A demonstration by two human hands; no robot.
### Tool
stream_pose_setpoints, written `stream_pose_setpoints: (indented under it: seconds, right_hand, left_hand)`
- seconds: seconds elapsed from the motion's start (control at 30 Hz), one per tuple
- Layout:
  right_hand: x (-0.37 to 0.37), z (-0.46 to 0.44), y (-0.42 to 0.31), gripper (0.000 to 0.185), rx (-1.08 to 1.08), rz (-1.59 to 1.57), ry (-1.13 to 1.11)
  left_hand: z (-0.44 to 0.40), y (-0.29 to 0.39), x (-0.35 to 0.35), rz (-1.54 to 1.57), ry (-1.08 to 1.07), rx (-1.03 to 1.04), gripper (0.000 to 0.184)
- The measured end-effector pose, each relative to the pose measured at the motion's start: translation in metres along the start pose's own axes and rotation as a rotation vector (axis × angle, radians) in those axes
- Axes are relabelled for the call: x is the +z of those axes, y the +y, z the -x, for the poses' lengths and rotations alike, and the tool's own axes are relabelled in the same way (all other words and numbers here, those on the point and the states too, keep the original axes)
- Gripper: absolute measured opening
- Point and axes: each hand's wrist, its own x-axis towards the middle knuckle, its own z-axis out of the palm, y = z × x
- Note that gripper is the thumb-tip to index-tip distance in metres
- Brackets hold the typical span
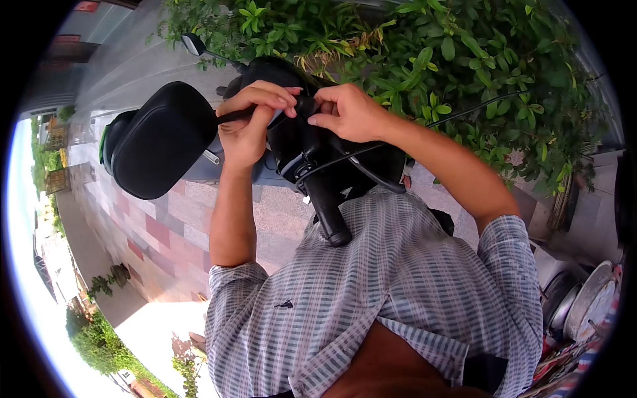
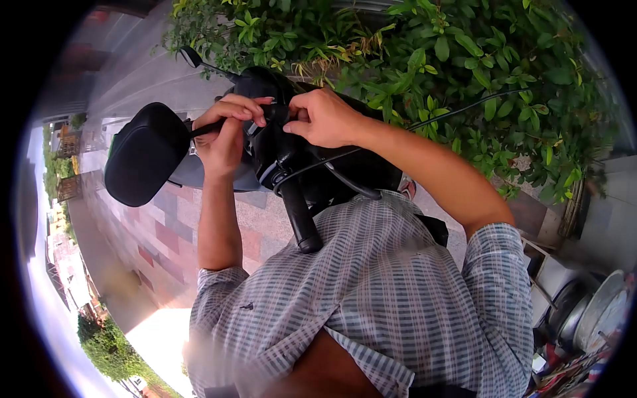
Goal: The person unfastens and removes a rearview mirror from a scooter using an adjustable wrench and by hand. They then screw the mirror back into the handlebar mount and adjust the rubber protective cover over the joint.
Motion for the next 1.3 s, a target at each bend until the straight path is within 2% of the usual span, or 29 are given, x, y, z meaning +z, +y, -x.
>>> stream_pose_setpoints:
  seconds: [0.03, 0.13, 0.17, 0.23, 0.27, 0.3, 0.37, 0.57, 0.63, 0.93, 0.97, 1.0, 1.03, 1.1, 1.13, 1.17, 1.23, 1.3]
  right_hand:
    - [0.004, 0.002, -0.005, 0.027, -0.047, 0.068, 0.044]
    - [0.017, 0.004, -0.015, 0.045, -0.159, 0.194, 0.164]
    - [0.022, 0.004, -0.019, 0.051, -0.165, 0.184, 0.181]
    - [0.031, 0.001, -0.031, 0.060, -0.158, 0.267, 0.197]
    - [0.034, -0.003, -0.036, 0.057, -0.167, 0.304, 0.205]
    - [0.036, -0.006, -0.039, 0.055, -0.176, 0.338, 0.214]
    - [0.040, -0.012, -0.043, 0.044, -0.177, 0.420, 0.214]
    - [0.041, -0.022, -0.049, 0.030, -0.067, 0.555, 0.162]
    - [0.040, -0.025, -0.049, 0.027, -0.054, 0.554, 0.158]
    - [0.037, -0.028, -0.047, 0.026, 0.021, 0.556, 0.091]
    - [0.037, -0.029, -0.047, 0.027, 0.042, 0.559, 0.087]
    - [0.036, -0.028, -0.041, 0.026, -0.041, 0.362, 0.131]
    - [0.037, -0.025, -0.029, 0.025, -0.124, 0.165, 0.173]
    - [0.057, -0.028, -0.012, 0.023, -0.115, 0.038, 0.159]
    - [0.060, -0.031, -0.034, 0.022, -0.109, -0.025, 0.153]
    - [0.049, -0.023, -0.060, 0.022, -0.038, 0.051, 0.118]
    - [0.044, -0.019, -0.066, 0.022, -0.059, 0.109, 0.135]
    - [0.043, -0.009, -0.060, 0.021, -0.069, 0.137, 0.130]
  left_hand:
    - [0.000, 0.007, -0.003, 0.020, -0.041, 0.000, 0.010]
    - [-0.003, 0.013, -0.009, 0.337, -0.024, -0.034, 0.017]
    - [-0.007, 0.015, -0.002, 0.293, -0.010, -0.007, 0.028]
    - [-0.004, 0.014, -0.012, 0.256, -0.049, -0.068, 0.035]
    - [-0.005, 0.013, -0.017, 0.237, -0.075, -0.092, 0.038]
    - [-0.005, 0.014, -0.006, 0.280, 0.079, -0.111, 0.048]
    - [-0.007, 0.012, -0.001, 0.295, 0.126, -0.112, 0.049]
    - [-0.002, 0.011, 0.007, 0.223, 0.169, -0.105, 0.049]
    - [-0.005, 0.016, 0.013, 0.135, 0.171, -0.094, 0.046]
    - [-0.004, 0.012, 0.022, 0.131, 0.277, -0.153, 0.045]
    - [-0.002, 0.016, 0.026, -0.153, 0.276, -0.148, 0.043]
    - [-0.002, 0.025, 0.036, -0.436, 0.271, -0.142, 0.040]
    - [-0.006, 0.026, 0.038, -0.596, 0.200, -0.064, 0.035]
    - [-0.013, 0.029, 0.042, -0.912, 0.098, 0.126, 0.025]
    - [-0.016, 0.036, 0.040, -0.732, 0.125, 0.015, 0.029]
    - [-0.018, 0.043, 0.038, -0.552, 0.171, -0.087, 0.034]
    - [-0.029, 0.061, 0.037, -0.742, 0.141, -0.144, 0.032]
    - [-0.018, 0.066, 0.048, -0.775, 0.121, -0.270, 0.035]
